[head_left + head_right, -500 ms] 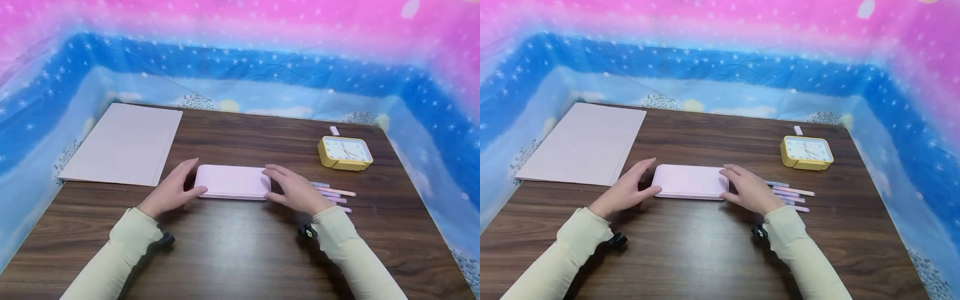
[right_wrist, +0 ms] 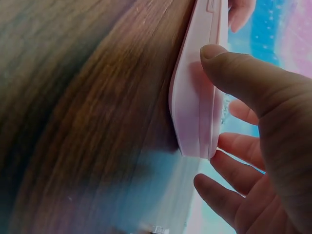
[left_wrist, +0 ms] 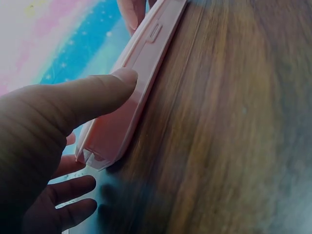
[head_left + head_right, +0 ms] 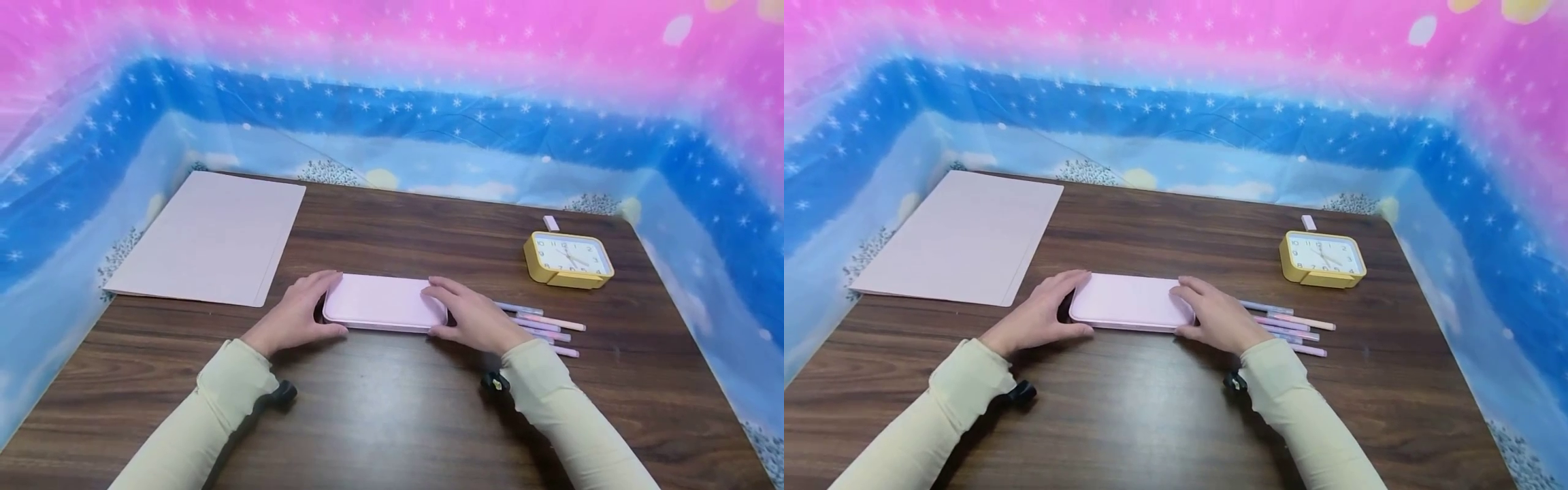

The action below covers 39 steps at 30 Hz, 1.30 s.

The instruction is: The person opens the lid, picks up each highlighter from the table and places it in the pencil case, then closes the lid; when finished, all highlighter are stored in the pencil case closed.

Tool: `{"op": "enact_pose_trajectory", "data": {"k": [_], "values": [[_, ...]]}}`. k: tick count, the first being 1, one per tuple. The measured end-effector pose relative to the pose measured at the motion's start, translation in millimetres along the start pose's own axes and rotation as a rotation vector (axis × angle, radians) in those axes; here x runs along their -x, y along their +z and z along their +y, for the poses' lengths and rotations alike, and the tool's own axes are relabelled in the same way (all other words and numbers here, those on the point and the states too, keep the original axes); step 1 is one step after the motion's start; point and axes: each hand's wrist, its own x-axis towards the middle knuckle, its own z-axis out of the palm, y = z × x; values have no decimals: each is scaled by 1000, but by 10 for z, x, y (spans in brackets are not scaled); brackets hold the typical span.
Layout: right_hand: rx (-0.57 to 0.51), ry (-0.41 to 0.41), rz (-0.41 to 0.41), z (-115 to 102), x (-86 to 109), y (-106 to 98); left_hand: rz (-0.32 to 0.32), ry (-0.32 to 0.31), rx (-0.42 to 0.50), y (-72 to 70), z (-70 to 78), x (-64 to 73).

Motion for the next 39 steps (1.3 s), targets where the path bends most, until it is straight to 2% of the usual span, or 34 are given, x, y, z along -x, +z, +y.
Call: {"op": "enact_pose_trajectory", "data": {"k": [5,12,21,27,39], "values": [[5,6,-16,26,8,-5,-10,1,-15,17,0,-28],[8,-36,-19,35,-37,-22,5,3,-43,29,-28,-32],[22,-39,-19,54,-86,-36,14,-8,-71,47,-51,-71],[41,-42,-38,79,-42,-31,21,-5,-87,55,-58,-82],[15,-137,-17,165,-2,-14,43,-21,-107,54,-104,-85]]}}
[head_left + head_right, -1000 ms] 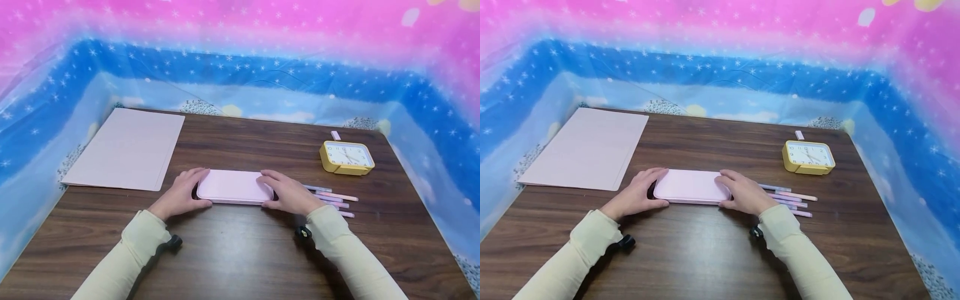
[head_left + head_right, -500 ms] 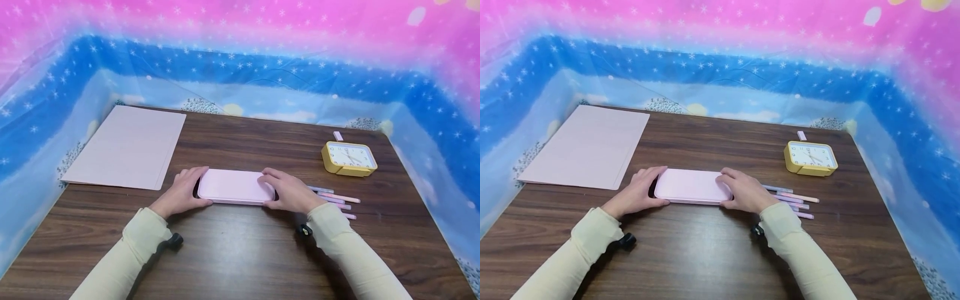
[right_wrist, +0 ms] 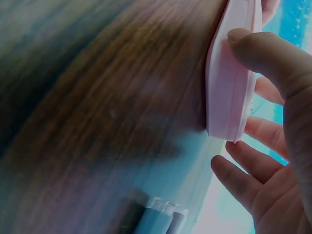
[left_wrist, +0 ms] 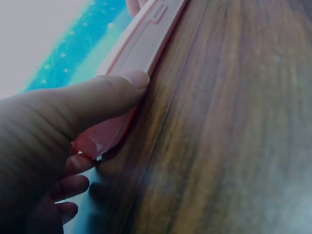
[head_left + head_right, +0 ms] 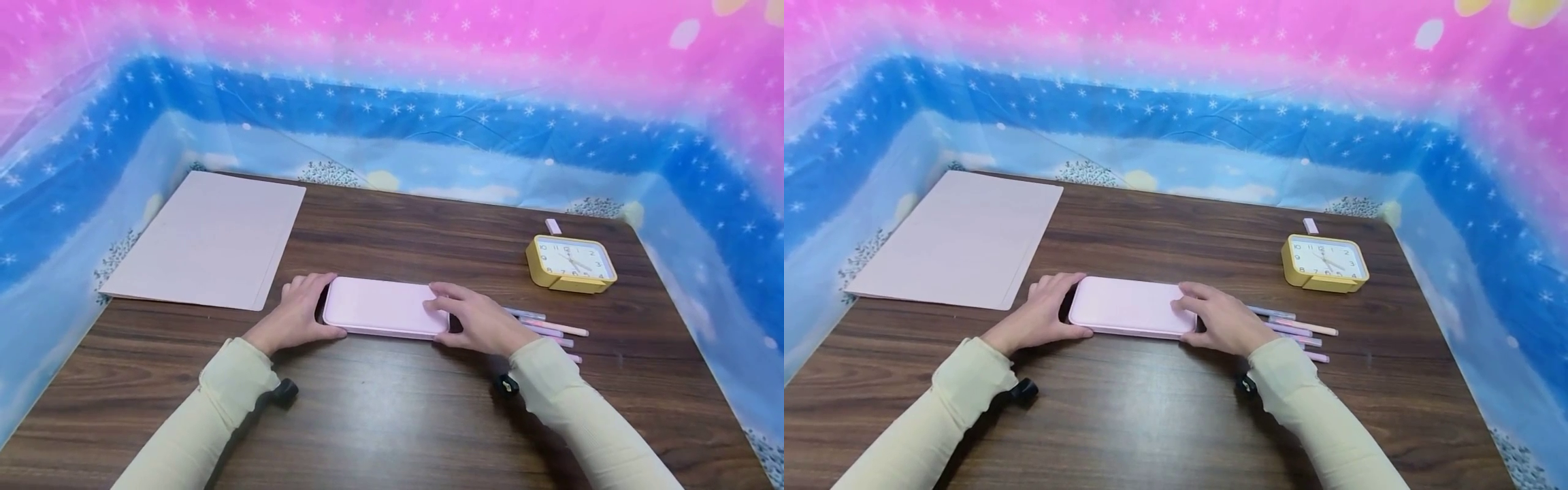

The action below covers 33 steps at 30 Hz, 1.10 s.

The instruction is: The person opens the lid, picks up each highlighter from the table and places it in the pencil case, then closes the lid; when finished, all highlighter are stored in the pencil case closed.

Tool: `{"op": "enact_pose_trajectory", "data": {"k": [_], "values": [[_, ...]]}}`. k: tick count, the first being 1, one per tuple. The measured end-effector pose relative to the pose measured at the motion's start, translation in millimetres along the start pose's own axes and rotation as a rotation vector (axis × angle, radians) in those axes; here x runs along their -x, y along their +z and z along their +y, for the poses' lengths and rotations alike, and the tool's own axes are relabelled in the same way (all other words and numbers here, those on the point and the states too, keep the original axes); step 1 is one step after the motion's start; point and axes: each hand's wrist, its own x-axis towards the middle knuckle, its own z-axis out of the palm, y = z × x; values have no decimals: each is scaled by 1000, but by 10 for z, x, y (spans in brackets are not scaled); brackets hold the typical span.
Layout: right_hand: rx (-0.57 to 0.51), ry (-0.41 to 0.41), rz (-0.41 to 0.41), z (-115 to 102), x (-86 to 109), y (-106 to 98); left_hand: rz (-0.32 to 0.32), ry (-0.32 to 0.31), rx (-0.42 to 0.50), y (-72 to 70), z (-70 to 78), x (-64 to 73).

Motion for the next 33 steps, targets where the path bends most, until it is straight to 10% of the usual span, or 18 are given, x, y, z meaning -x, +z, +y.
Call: {"op": "enact_pose_trajectory", "data": {"k": [33], "values": [[-164,-36,-34,57,-106,-196,-4,21,31,-4,-53,-41]]}}
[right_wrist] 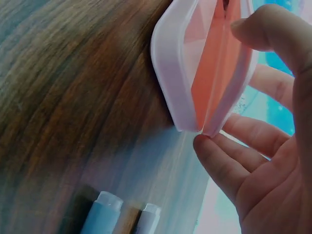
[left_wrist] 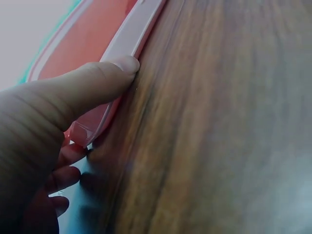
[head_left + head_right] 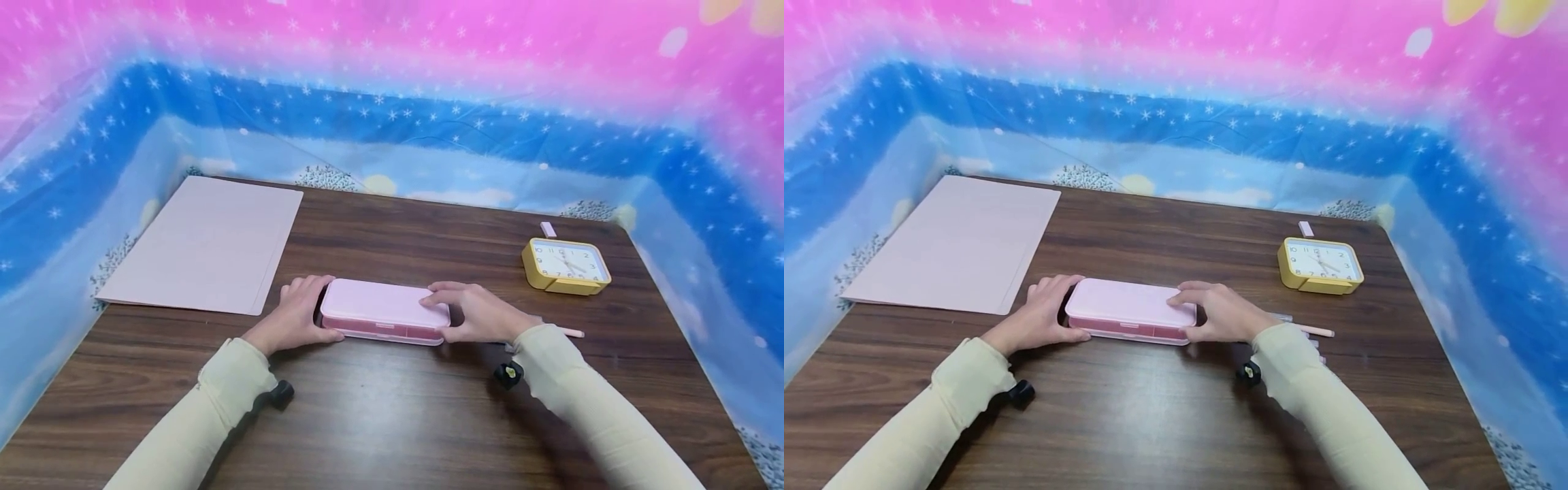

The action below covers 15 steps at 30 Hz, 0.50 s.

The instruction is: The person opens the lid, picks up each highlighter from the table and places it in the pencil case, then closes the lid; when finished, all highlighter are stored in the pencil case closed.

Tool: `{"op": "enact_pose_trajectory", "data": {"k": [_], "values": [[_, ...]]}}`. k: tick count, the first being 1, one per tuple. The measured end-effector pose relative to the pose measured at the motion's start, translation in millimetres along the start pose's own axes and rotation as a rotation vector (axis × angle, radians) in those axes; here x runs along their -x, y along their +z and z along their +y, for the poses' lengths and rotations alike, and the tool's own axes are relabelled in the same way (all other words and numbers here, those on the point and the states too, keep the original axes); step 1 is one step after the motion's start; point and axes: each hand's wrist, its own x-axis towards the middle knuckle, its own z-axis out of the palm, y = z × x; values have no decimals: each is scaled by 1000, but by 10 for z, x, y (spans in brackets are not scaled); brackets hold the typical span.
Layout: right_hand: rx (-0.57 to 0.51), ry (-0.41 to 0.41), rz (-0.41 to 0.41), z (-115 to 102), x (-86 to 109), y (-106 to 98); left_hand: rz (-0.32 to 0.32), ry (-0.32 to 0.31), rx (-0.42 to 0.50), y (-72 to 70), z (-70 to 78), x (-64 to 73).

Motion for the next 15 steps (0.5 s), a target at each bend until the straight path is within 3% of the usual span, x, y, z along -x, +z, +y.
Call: {"op": "enact_pose_trajectory", "data": {"k": [9,15], "values": [[-103,27,190,64,72,-166,43,5,-36,-43,46,58],[-146,43,261,87,58,-241,41,9,-71,-33,91,78]]}}
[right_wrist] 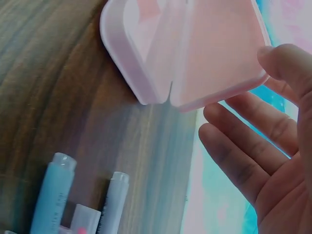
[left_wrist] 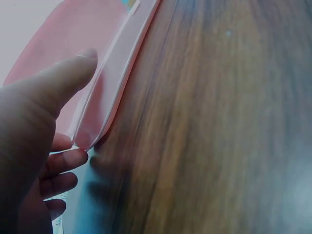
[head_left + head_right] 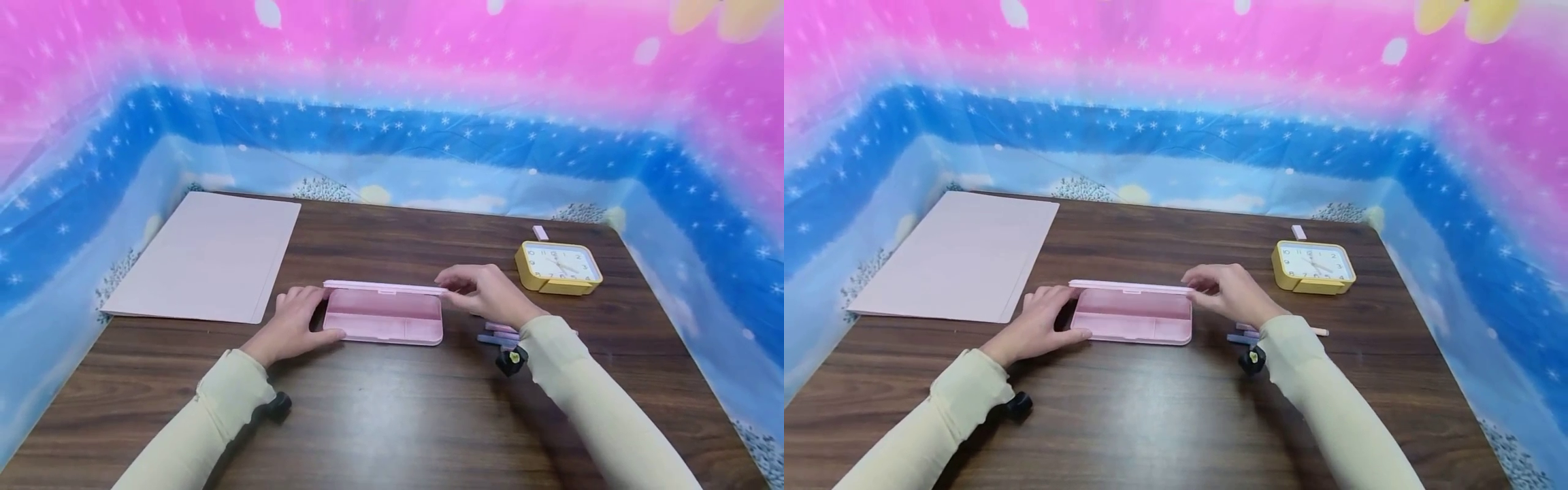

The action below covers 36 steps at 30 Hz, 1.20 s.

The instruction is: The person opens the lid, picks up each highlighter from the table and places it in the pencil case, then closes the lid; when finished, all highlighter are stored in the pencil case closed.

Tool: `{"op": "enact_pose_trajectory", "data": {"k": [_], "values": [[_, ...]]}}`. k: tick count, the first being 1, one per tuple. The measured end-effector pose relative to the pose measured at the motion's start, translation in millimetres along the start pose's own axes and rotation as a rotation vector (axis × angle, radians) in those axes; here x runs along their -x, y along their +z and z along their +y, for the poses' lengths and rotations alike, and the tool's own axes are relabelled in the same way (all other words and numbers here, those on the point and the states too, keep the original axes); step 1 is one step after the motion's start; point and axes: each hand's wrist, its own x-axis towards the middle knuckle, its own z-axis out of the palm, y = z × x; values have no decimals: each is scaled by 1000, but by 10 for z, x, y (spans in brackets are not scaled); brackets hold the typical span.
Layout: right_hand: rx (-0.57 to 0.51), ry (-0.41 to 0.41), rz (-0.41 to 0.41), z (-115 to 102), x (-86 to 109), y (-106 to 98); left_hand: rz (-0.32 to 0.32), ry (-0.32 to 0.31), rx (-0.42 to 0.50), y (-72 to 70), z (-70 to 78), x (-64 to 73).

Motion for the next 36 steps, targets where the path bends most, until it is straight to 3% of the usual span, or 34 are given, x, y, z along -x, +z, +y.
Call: {"op": "enact_pose_trajectory", "data": {"k": [6,10,17,20,26,32,36], "values": [[-16,8,81,78,-88,2,-21,-32,-22,40,30,-4],[-28,61,139,147,-150,21,-38,-46,-34,56,51,-7],[-145,213,139,294,-206,36,-65,-35,-55,76,134,-57],[-124,238,138,367,-236,37,-66,-36,-60,66,171,-80],[-23,246,144,419,-274,42,-79,-45,-66,30,195,-108],[-43,233,117,381,-228,59,-99,-53,-112,10,170,-63],[-20,212,122,329,-169,-75,-75,-46,-122,-70,156,-81]]}}
